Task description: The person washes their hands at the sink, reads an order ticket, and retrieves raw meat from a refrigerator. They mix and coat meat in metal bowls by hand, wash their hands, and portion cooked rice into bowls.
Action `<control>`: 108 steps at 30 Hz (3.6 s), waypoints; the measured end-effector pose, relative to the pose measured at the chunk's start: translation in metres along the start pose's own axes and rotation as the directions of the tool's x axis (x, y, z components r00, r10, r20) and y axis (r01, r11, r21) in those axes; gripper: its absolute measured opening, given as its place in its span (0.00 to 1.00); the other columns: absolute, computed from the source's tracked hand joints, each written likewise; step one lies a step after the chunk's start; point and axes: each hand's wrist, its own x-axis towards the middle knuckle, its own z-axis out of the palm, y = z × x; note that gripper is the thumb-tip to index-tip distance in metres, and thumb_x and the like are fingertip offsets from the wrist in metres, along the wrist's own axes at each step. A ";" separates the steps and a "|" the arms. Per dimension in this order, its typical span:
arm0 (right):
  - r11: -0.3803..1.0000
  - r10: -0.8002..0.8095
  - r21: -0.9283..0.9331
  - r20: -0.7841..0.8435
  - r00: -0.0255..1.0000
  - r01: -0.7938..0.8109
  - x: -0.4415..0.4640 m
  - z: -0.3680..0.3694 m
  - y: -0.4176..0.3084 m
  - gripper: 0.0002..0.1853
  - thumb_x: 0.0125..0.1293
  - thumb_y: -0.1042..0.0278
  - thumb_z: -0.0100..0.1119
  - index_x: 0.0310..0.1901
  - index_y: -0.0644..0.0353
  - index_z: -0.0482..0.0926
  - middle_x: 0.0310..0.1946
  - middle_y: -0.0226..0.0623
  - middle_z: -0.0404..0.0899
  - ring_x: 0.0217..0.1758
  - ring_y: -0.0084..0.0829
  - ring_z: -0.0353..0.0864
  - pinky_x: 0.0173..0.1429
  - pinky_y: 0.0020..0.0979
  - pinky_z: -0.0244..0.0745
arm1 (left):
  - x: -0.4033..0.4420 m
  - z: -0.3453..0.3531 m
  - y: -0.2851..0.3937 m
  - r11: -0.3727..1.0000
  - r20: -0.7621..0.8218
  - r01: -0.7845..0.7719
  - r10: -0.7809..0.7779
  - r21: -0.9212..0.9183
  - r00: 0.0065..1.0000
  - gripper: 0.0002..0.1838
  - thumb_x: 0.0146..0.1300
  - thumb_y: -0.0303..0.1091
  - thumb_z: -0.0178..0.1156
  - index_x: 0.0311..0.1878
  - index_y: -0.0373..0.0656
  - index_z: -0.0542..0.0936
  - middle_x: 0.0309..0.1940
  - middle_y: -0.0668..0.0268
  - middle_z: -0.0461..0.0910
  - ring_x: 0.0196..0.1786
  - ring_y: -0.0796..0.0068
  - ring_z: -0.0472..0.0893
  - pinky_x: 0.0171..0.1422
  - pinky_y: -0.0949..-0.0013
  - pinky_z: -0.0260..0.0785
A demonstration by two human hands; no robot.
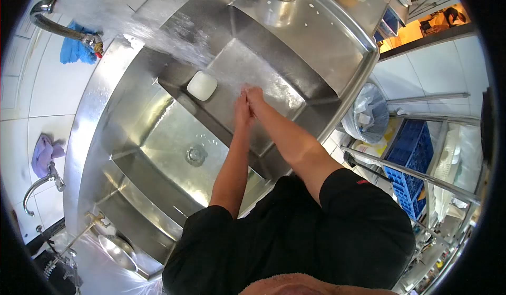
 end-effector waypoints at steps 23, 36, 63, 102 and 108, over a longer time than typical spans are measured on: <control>0.944 0.040 0.297 0.331 0.943 -0.145 -0.008 -0.032 -0.004 0.04 0.65 0.74 0.46 0.36 0.59 0.72 0.27 0.35 0.71 0.35 0.34 0.72 0.43 0.37 0.72 | 0.024 -0.043 0.048 0.897 0.106 -0.207 0.180 0.391 0.978 0.11 0.64 0.33 0.51 0.41 0.37 0.80 0.35 0.61 0.81 0.37 0.74 0.78 0.44 0.71 0.70; -0.361 -0.533 -0.170 0.844 -0.053 0.917 -0.012 -0.011 -0.003 0.14 0.53 0.58 0.66 0.33 0.61 0.80 0.33 0.41 0.80 0.34 0.43 0.80 0.42 0.42 0.74 | -0.044 0.058 0.391 -0.381 0.272 0.192 0.862 0.904 0.428 0.33 0.65 0.40 0.55 0.70 0.40 0.58 0.60 0.48 0.70 0.60 0.57 0.73 0.64 0.57 0.63; 0.800 -0.136 0.280 -0.777 0.615 0.531 -0.533 -0.806 0.287 0.08 0.57 0.65 0.61 0.32 0.59 0.77 0.18 0.29 0.70 0.18 0.23 0.70 0.24 0.30 0.75 | -0.234 0.123 -0.297 -0.068 0.921 -0.923 -0.063 0.380 0.384 0.14 0.57 0.31 0.51 0.36 0.30 0.81 0.37 0.54 0.82 0.40 0.62 0.79 0.48 0.65 0.70; 0.271 0.597 0.534 -0.746 0.296 0.801 -0.906 -1.368 0.784 0.12 0.65 0.69 0.43 0.29 0.59 0.77 0.28 0.35 0.80 0.29 0.28 0.80 0.31 0.31 0.74 | -0.759 0.038 -1.413 -0.062 -0.638 -0.972 -0.744 -0.228 0.197 0.24 0.57 0.44 0.60 0.58 0.50 0.78 0.48 0.58 0.80 0.44 0.59 0.81 0.49 0.57 0.75; 0.365 0.629 0.385 -0.773 0.081 0.848 -1.004 -1.477 0.791 0.09 0.61 0.71 0.45 0.31 0.59 0.76 0.27 0.33 0.79 0.32 0.28 0.79 0.36 0.32 0.74 | -0.841 -0.008 -1.554 -0.088 -0.694 -0.902 -0.608 -0.423 0.385 0.17 0.61 0.43 0.60 0.46 0.39 0.81 0.31 0.56 0.82 0.29 0.60 0.83 0.32 0.58 0.76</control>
